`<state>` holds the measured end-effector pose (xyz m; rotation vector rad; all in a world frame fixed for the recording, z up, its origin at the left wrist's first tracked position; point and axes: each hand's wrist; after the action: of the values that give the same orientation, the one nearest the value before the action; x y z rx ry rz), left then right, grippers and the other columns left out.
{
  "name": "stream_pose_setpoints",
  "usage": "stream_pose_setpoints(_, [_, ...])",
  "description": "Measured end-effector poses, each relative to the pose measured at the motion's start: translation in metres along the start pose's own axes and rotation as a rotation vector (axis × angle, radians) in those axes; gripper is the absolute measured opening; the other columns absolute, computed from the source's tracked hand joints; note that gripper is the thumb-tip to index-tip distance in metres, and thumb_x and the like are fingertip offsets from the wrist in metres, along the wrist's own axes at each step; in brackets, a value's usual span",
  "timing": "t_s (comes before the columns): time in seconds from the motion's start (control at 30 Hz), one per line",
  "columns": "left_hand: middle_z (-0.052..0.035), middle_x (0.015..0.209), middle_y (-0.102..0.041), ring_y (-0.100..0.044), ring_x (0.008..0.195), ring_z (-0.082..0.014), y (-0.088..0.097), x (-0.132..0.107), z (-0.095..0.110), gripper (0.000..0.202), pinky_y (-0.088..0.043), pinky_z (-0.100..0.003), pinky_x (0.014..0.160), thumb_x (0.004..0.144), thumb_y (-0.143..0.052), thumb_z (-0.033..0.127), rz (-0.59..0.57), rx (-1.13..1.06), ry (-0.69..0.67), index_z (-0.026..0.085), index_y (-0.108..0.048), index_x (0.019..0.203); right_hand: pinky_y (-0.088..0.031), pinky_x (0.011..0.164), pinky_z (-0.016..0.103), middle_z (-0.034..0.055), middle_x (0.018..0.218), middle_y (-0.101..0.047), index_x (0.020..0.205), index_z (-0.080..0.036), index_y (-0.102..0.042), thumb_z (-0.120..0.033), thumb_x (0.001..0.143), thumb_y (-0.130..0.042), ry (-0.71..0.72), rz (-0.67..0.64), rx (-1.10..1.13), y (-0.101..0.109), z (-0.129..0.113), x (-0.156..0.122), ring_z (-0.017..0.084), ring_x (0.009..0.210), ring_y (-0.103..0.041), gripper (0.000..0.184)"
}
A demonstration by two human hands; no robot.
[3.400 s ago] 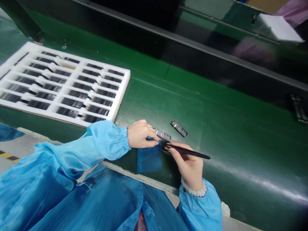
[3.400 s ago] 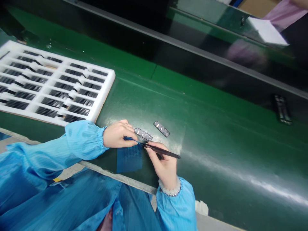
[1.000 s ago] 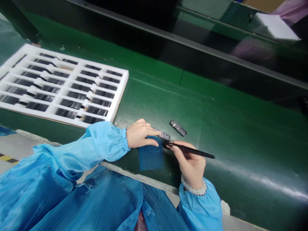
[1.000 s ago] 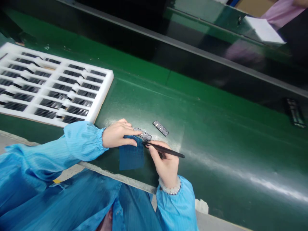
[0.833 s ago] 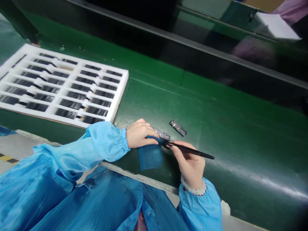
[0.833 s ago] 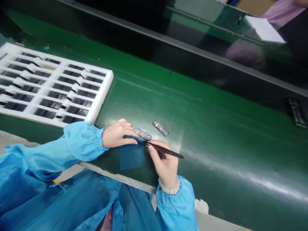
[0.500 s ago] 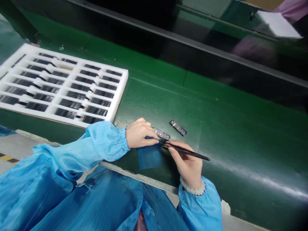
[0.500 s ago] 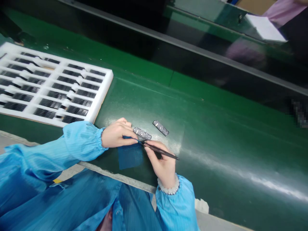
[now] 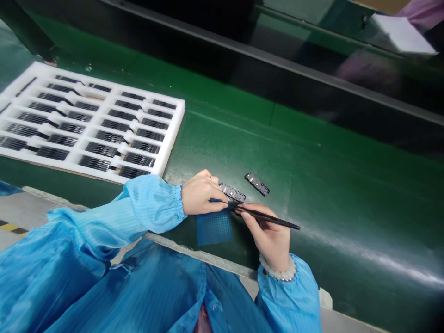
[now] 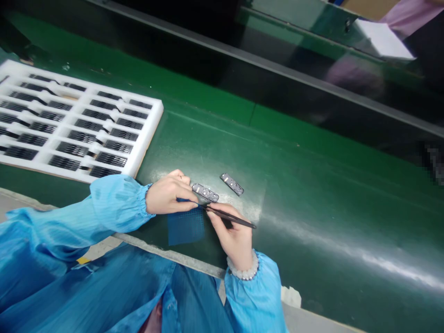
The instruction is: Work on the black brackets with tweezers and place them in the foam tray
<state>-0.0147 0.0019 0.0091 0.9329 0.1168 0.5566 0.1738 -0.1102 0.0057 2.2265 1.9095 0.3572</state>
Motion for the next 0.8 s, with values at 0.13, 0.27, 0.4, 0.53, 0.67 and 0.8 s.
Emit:
stream_pose_setpoints(0.13, [0.0038, 0.068, -0.069, -0.051, 0.067, -0.0108, -0.0002, -0.0001, 0.0005, 0.021, -0.028, -0.030, 0.075, 0.087, -0.053, 0.031, 0.001, 0.016, -0.020, 0.023, -0.069, 0.077, -0.057, 0.079, 0.035, 0.0036, 0.091, -0.072, 0.095, -0.024, -0.069, -0.022, 0.081, -0.065, 0.020, -0.006, -0.006, -0.0004, -0.0011, 0.0009, 0.018, 0.082, -0.070, 0.015])
stream_pose_setpoints(0.27, [0.0040, 0.065, -0.067, -0.049, 0.066, -0.0108, -0.0011, -0.0004, 0.0011, 0.021, -0.027, -0.030, 0.074, 0.087, -0.052, 0.030, 0.010, 0.029, -0.040, 0.023, -0.068, 0.074, -0.057, 0.077, 0.035, 0.0035, 0.089, -0.072, 0.094, -0.023, -0.069, -0.022, 0.081, -0.064, 0.049, -0.003, -0.029, -0.0008, -0.0028, 0.0025, 0.018, 0.080, -0.069, 0.013])
stream_pose_setpoints(0.4, [0.0043, 0.064, -0.067, -0.049, 0.065, -0.0108, -0.0012, -0.0005, 0.0016, 0.022, -0.026, -0.030, 0.073, 0.087, -0.052, 0.029, 0.023, 0.037, -0.050, 0.023, -0.068, 0.073, -0.058, 0.076, 0.035, 0.0035, 0.087, -0.073, 0.091, -0.023, -0.069, -0.023, 0.081, -0.065, 0.049, 0.005, -0.041, -0.0008, -0.0046, 0.0035, 0.018, 0.079, -0.069, 0.011])
stream_pose_setpoints(0.53, [0.0043, 0.064, -0.067, -0.049, 0.066, -0.0107, -0.0006, -0.0003, 0.0017, 0.022, -0.026, -0.030, 0.074, 0.087, -0.052, 0.029, 0.013, 0.039, -0.046, 0.023, -0.068, 0.073, -0.058, 0.077, 0.038, 0.0041, 0.087, -0.073, 0.091, -0.022, -0.069, -0.024, 0.080, -0.065, 0.018, 0.017, -0.041, -0.0007, -0.0055, 0.0030, 0.019, 0.077, -0.069, 0.011])
stream_pose_setpoints(0.67, [0.0045, 0.064, -0.067, -0.049, 0.066, -0.0105, -0.0006, -0.0002, 0.0015, 0.021, -0.027, -0.030, 0.074, 0.087, -0.053, 0.029, 0.012, 0.031, -0.040, 0.023, -0.068, 0.074, -0.058, 0.078, 0.038, 0.0046, 0.087, -0.073, 0.090, -0.022, -0.070, -0.027, 0.080, -0.066, -0.014, 0.050, -0.042, -0.0001, -0.0047, 0.0017, 0.020, 0.078, -0.070, 0.012])
stream_pose_setpoints(0.8, [0.0029, 0.065, -0.065, -0.050, 0.068, -0.0113, -0.0007, -0.0001, 0.0019, 0.022, -0.027, -0.030, 0.075, 0.088, -0.052, 0.032, 0.012, 0.050, -0.029, 0.023, -0.069, 0.078, -0.059, 0.074, 0.036, 0.0048, 0.082, -0.074, 0.089, -0.021, -0.070, -0.030, 0.078, -0.068, -0.092, 0.156, -0.025, 0.0017, -0.0005, 0.0023, 0.020, 0.074, -0.072, 0.014])
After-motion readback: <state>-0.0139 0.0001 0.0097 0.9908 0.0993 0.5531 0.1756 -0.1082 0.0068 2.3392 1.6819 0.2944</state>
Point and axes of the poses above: each hand's wrist, its own x-axis towards the middle knuckle, its own y-axis out of the back of the hand, z = x × y
